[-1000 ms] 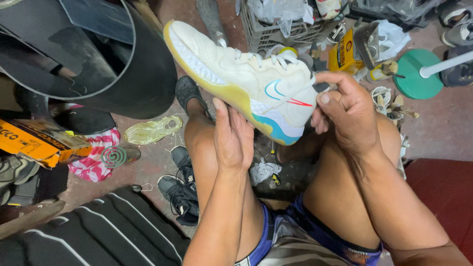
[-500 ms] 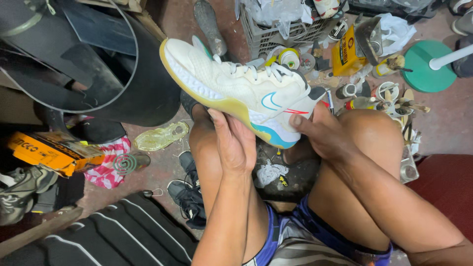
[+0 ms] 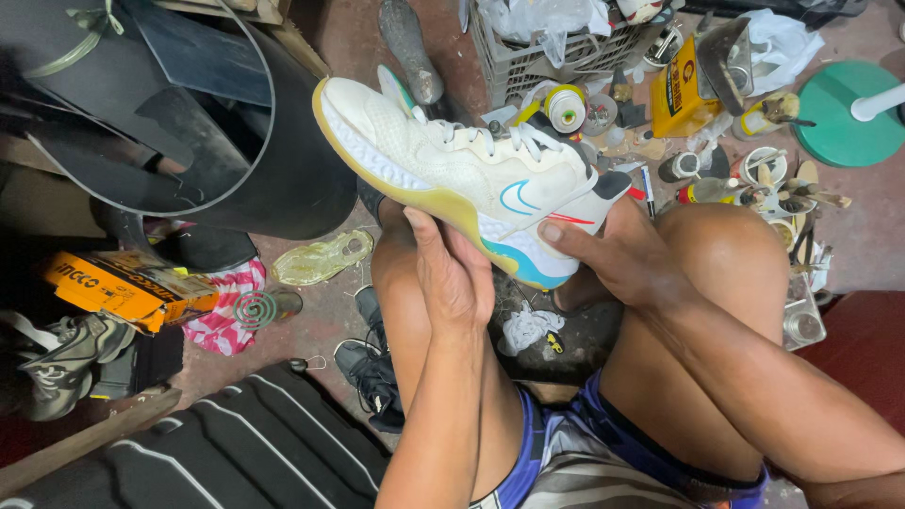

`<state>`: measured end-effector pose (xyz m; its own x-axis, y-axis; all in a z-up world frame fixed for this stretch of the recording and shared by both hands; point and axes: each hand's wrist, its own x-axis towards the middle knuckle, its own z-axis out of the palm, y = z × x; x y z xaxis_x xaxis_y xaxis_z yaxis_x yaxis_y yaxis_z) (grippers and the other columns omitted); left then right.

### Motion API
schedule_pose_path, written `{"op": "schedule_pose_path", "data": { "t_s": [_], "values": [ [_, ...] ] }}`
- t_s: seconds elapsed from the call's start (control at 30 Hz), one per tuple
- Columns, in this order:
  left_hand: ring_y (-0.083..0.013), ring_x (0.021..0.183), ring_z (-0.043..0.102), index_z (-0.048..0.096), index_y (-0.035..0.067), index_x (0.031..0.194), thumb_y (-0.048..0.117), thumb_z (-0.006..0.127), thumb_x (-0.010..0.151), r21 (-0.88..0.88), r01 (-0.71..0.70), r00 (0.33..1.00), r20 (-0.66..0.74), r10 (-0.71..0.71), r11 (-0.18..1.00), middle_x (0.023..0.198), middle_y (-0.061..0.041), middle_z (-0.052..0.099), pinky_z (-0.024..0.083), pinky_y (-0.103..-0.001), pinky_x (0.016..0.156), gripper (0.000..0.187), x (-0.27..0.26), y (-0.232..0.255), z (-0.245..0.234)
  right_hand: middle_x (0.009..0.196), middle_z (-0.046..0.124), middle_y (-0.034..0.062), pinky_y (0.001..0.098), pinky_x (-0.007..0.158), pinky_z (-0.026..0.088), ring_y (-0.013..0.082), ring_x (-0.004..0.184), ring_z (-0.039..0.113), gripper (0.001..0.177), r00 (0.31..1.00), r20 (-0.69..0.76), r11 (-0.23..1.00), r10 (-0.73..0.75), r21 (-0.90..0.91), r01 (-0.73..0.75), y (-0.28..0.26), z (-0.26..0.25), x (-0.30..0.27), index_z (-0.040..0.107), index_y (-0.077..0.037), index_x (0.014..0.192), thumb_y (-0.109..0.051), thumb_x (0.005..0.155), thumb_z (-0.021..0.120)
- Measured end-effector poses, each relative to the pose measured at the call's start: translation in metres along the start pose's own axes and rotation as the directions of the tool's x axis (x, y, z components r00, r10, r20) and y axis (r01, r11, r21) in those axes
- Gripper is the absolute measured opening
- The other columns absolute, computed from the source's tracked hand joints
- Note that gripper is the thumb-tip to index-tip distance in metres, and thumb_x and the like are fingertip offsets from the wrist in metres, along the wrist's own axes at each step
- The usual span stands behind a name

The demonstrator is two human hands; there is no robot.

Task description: The person cleans a white sneaker by hand, scrubbing the sole and upper with a brush and wiping surfaces with a cloth. They then remove the insole, inspect the shoe interior, and reinsert the insole.

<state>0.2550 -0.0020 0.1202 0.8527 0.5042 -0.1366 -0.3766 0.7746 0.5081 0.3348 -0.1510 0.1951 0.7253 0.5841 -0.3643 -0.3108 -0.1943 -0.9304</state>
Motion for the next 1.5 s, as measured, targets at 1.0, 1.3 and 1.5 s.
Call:
{"op": "schedule_pose_path", "data": {
  "t_s": [1.0, 1.3, 1.5],
  "values": [
    [-0.0223, 0.139, 0.05, 0.033, -0.001, 0.157, 0.031, 0.062, 0.107, 0.17, -0.141, 0.99, 0.039, 0.136, 0.975, 0.153, -0.014, 0.05, 0.04, -0.037, 0.119, 0.066, -0.005, 0.004, 0.007, 0.114, 0.07, 0.007, 0.0256, 0.047, 0.057, 0.0102, 0.079, 0.067, 0.064, 0.99, -0.002, 0.97, -0.138, -0.2, 0.135, 0.012, 0.006, -0.003, 0.05, -0.004, 0.139, -0.022, 0.083, 0.074],
    [-0.0271, 0.135, 0.05, 0.028, 0.0, 0.163, 0.052, 0.058, 0.109, 0.105, -0.169, 0.985, 0.052, 0.164, 0.98, 0.154, -0.016, 0.046, 0.048, -0.041, 0.107, 0.081, -0.001, 0.014, -0.014, 0.131, 0.068, 0.0112, 0.0324, 0.086, 0.057, 0.0184, 0.114, 0.068, 0.071, 0.984, 0.057, 0.962, -0.168, 0.228, 0.151, 0.02, -0.012, 0.002, 0.05, 0.001, 0.147, -0.023, 0.086, 0.077],
    [-0.0281, 0.148, 0.042, 0.019, 0.009, 0.165, 0.05, 0.061, 0.102, 0.188, -0.201, 0.979, 0.082, 0.189, 0.961, 0.164, -0.013, 0.034, 0.047, -0.045, 0.115, 0.085, -0.003, 0.033, -0.002, 0.13, 0.067, 0.0116, 0.0366, 0.102, 0.052, 0.0202, 0.119, 0.064, 0.072, 0.987, 0.091, 0.98, -0.13, 0.161, 0.114, 0.021, -0.025, 0.002, 0.051, 0.002, 0.145, -0.02, 0.08, 0.076]
  ]
}}
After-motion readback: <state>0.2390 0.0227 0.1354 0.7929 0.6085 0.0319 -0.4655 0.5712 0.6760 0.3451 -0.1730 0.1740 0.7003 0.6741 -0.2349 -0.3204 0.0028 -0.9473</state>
